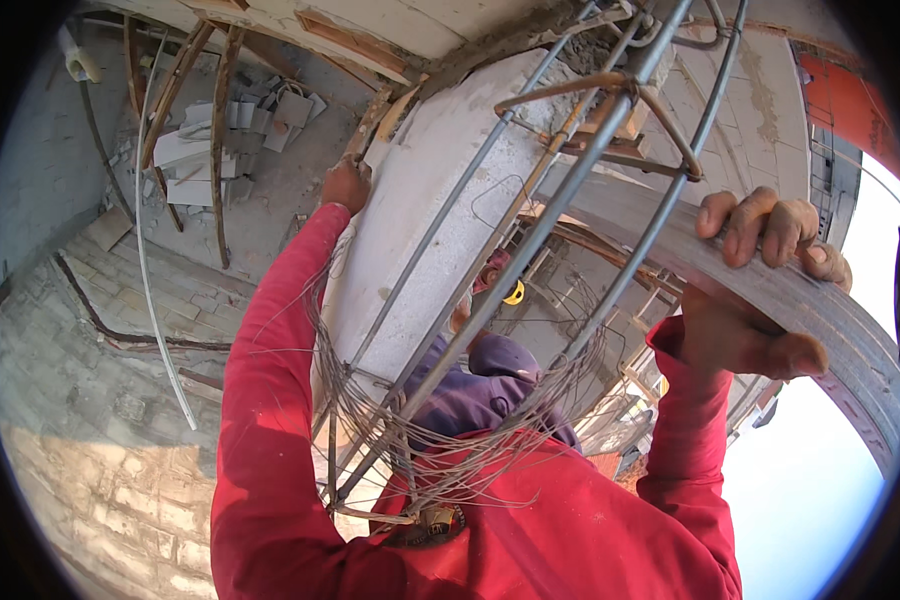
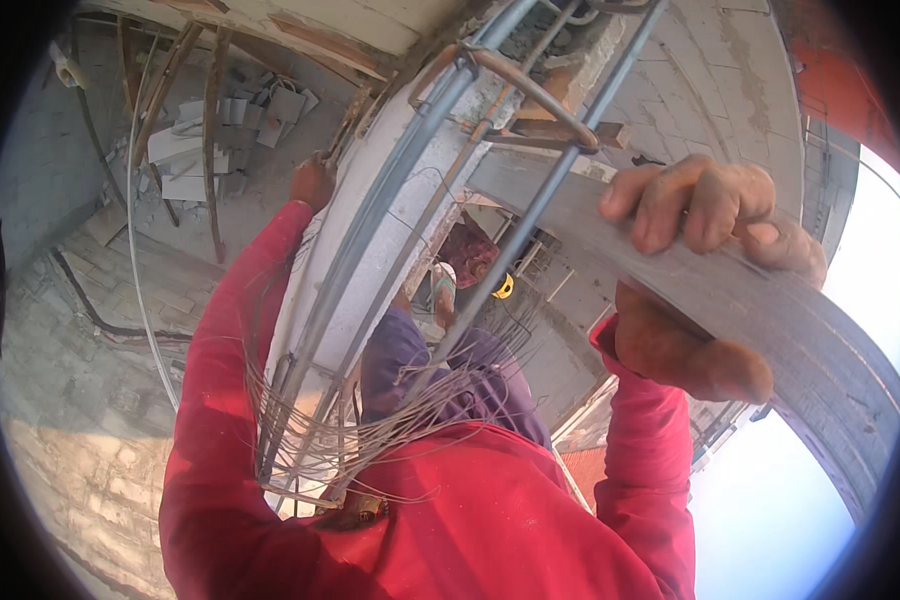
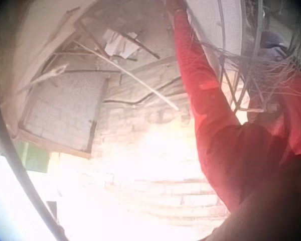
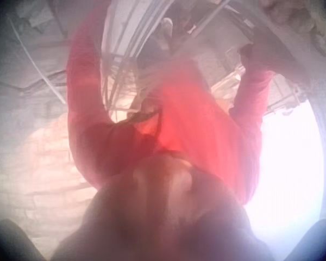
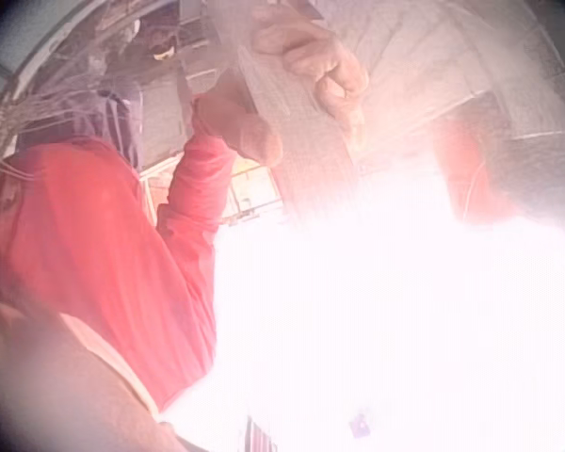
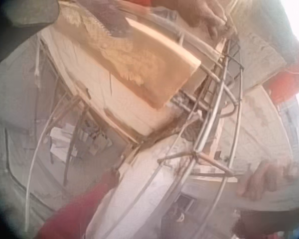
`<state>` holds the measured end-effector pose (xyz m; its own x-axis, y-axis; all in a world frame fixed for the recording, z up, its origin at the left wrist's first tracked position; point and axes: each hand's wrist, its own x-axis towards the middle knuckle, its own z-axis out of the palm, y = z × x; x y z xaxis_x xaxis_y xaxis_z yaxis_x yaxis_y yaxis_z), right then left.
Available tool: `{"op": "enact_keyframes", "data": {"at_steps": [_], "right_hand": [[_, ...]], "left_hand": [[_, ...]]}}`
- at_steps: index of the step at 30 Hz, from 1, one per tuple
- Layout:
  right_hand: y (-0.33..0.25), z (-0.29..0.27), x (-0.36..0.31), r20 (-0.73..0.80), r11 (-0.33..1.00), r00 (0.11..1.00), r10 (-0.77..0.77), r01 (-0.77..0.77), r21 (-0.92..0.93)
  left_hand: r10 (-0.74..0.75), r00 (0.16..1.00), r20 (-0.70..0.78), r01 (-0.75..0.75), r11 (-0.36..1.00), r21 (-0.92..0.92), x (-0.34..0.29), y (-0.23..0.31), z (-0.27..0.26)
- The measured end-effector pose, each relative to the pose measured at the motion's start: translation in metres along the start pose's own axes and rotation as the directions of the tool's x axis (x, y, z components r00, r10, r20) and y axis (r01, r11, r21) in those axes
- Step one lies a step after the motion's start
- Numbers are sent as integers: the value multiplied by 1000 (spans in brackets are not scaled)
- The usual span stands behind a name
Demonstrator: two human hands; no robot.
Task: The person assembles and adjusts metal scaffolding components on a construction site. They use pliers to tighten wire ties on the scaffolding frame and handle wooden planks to position them on the structure.
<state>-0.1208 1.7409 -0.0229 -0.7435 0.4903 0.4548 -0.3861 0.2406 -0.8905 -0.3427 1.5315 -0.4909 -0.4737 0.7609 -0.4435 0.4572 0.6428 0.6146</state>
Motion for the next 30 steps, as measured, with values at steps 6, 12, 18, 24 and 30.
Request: {"op": "enact_keyframes", "data": {"at_steps": [6, 12, 18, 24, 30], "right_hand": [[1, 20, -2, -197, 999, 980, -18, 11, -35], [-6, 19, -8, -248, 997, 969, 21, -40, -73], [-4, 21, -4, -251, 997, 967, 29, -45, -61], [-6, 21, -4, -254, 995, 966, 36, -57, -76], [-6, 20, -8, -282, 996, 959, 39, -61, -67]], "left_hand": [[-136, 988, 66, 139, 989, -43, -7, 6, -9], [-176, 983, 46, 179, 981, -75, -11, 16, -10], [-126, 991, 54, 131, 986, -102, -14, 32, -19], [-28, 994, 105, 33, 999, -42, 0, 26, -24], [-48, 995, 91, 45, 999, 29, -3, 28, -14]]}}
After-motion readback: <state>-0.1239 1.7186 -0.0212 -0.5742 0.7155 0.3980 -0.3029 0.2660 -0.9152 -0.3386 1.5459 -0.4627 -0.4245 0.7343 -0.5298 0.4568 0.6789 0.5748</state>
